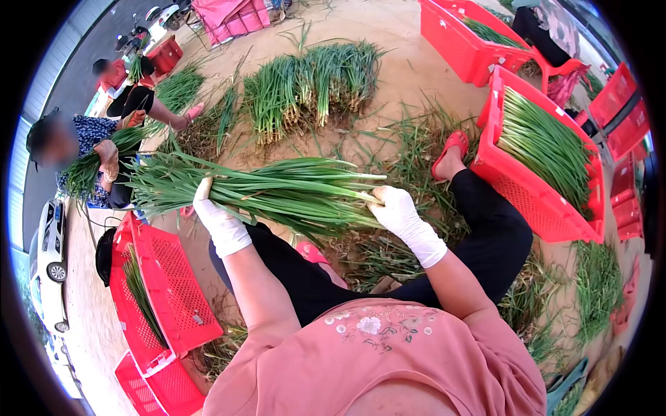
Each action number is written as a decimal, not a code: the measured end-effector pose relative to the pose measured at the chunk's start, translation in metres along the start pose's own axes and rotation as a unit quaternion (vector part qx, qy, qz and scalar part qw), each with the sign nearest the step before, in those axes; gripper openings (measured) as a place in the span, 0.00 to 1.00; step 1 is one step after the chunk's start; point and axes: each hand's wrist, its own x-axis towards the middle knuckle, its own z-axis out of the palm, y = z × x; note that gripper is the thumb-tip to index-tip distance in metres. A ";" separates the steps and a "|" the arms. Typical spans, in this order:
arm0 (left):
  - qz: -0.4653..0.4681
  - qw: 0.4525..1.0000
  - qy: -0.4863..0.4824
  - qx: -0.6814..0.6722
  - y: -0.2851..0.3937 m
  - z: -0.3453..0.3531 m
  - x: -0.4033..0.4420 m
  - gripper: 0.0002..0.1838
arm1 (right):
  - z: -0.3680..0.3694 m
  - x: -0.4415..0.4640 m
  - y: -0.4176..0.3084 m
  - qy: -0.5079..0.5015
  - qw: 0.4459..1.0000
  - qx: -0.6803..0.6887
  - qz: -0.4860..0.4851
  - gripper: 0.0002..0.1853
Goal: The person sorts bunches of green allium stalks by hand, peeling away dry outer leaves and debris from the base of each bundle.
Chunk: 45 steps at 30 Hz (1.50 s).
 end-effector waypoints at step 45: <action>-0.018 0.984 -0.127 -0.126 -0.010 0.001 0.004 0.07 | 0.001 0.019 -0.028 -0.193 0.966 0.148 0.092 0.14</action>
